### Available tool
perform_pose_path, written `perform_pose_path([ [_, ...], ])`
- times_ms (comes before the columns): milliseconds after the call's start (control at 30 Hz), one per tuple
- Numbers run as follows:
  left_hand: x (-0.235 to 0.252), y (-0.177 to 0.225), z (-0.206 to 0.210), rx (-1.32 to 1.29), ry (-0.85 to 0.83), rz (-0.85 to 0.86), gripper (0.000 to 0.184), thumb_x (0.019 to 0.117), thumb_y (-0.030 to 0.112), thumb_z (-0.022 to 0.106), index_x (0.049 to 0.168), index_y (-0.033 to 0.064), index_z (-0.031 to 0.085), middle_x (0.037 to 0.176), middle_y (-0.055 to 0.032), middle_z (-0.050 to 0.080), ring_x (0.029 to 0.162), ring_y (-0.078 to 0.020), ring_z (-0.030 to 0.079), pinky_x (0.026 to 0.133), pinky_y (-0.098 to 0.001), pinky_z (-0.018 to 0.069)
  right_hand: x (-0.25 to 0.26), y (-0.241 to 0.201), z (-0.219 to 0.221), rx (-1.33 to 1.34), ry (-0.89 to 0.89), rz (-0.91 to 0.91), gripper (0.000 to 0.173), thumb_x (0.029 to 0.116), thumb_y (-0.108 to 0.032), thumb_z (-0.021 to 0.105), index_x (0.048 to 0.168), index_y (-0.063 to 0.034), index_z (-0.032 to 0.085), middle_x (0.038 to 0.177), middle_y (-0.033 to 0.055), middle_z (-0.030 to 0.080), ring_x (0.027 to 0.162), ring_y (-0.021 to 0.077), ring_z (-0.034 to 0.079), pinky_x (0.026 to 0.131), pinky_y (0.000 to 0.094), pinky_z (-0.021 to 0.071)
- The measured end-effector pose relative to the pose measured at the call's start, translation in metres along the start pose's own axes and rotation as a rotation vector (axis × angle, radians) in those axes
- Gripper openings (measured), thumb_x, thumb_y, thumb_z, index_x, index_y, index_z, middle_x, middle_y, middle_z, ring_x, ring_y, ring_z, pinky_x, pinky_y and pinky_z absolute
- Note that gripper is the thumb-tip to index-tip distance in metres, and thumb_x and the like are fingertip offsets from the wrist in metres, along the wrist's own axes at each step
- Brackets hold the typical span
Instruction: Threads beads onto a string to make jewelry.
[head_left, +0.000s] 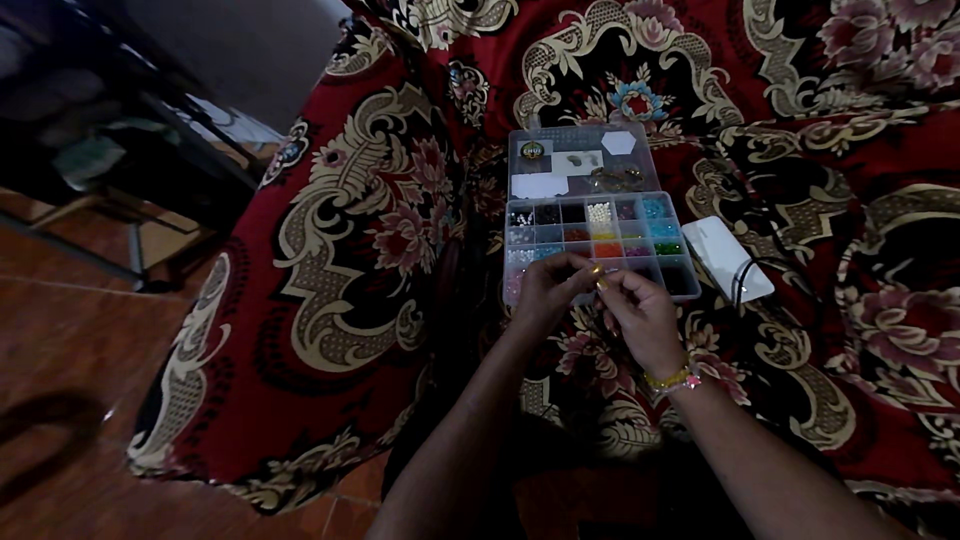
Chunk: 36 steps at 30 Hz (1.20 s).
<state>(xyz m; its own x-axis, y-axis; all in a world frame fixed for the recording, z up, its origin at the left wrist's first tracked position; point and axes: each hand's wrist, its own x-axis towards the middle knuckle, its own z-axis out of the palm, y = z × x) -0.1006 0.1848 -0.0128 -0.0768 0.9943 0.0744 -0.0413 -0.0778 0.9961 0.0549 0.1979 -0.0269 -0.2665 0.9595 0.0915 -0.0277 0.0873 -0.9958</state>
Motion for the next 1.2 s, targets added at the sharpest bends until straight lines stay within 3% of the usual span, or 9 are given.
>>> perform_pose_path([
  [100, 0.001, 0.002, -0.001, -0.055, -0.006, -0.04, 0.005, 0.0949, 0.004, 0.066, 0.094, 0.0024, 0.07, 0.085, 0.0002, 0.069, 0.077, -0.0067, 0.066, 0.077, -0.0249, 0.0572, 0.0, 0.001, 0.001, 0.006, -0.006, -0.015, 0.015, 0.0989, -0.01, 0.058, 0.093, -0.0021, 0.07, 0.071, -0.0044, 0.066, 0.052, -0.0012, 0.056, 0.048, 0.0144, 0.0482],
  [333, 0.002, 0.002, -0.004, -0.036, 0.022, -0.02, 0.01, 0.0954, 0.003, 0.064, 0.09, 0.0032, 0.072, 0.103, -0.0042, 0.071, 0.091, -0.01, 0.067, 0.082, -0.0268, 0.0575, 0.0, 0.002, 0.0, 0.104, -0.026, -0.007, 0.028, 0.1073, -0.012, 0.044, 0.106, 0.0018, 0.069, 0.08, -0.0013, 0.072, 0.051, 0.0009, 0.057, 0.048, 0.0171, 0.0507],
  [567, 0.002, 0.002, -0.008, 0.032, 0.021, -0.006, 0.008, 0.0955, 0.006, 0.064, 0.092, 0.0043, 0.071, 0.104, -0.0031, 0.071, 0.093, -0.0101, 0.067, 0.083, -0.0291, 0.0576, 0.0, 0.004, 0.0, 0.052, -0.03, -0.077, 0.014, 0.0985, -0.008, 0.06, 0.098, -0.0005, 0.072, 0.078, -0.0021, 0.07, 0.052, -0.0012, 0.056, 0.048, 0.015, 0.0498],
  [733, 0.004, 0.009, -0.027, 0.38, 0.109, 0.127, 0.006, 0.0952, 0.009, 0.069, 0.098, 0.0039, 0.072, 0.106, -0.0048, 0.07, 0.097, -0.0105, 0.067, 0.081, -0.0286, 0.0583, 0.0, 0.005, -0.001, 0.054, -0.031, -0.097, 0.014, 0.0981, -0.007, 0.059, 0.097, -0.0006, 0.072, 0.077, -0.0029, 0.07, 0.052, -0.0014, 0.056, 0.048, 0.0152, 0.0495],
  [900, 0.005, 0.004, -0.037, 1.006, 0.131, 0.246, 0.006, 0.0876, 0.011, 0.079, 0.093, 0.0089, 0.079, 0.104, -0.0109, 0.071, 0.103, -0.0316, 0.064, 0.091, -0.05, 0.0515, -0.001, 0.004, 0.001, 0.053, -0.025, -0.103, 0.014, 0.0968, -0.006, 0.059, 0.095, -0.0003, 0.072, 0.075, -0.0023, 0.07, 0.053, -0.0003, 0.057, 0.049, 0.0157, 0.05],
  [1033, 0.006, -0.004, -0.033, 1.118, 0.062, 0.167, 0.008, 0.0864, 0.006, 0.078, 0.094, 0.0074, 0.08, 0.111, -0.0152, 0.068, 0.111, -0.0389, 0.059, 0.094, -0.0583, 0.0454, -0.002, 0.005, 0.001, 0.026, -0.038, -0.132, 0.014, 0.0967, -0.007, 0.059, 0.094, -0.0004, 0.072, 0.074, -0.003, 0.07, 0.054, -0.0009, 0.058, 0.05, 0.0151, 0.0505],
  [1200, 0.005, -0.002, -0.029, 1.243, 0.057, 0.1, 0.007, 0.0859, 0.003, 0.077, 0.092, 0.0067, 0.079, 0.112, -0.0171, 0.067, 0.112, -0.0404, 0.058, 0.095, -0.0592, 0.0433, -0.003, 0.006, 0.001, -0.012, -0.056, -0.179, 0.014, 0.0955, -0.007, 0.06, 0.096, 0.0006, 0.072, 0.076, -0.0027, 0.07, 0.059, -0.0004, 0.062, 0.054, 0.0152, 0.0536],
])
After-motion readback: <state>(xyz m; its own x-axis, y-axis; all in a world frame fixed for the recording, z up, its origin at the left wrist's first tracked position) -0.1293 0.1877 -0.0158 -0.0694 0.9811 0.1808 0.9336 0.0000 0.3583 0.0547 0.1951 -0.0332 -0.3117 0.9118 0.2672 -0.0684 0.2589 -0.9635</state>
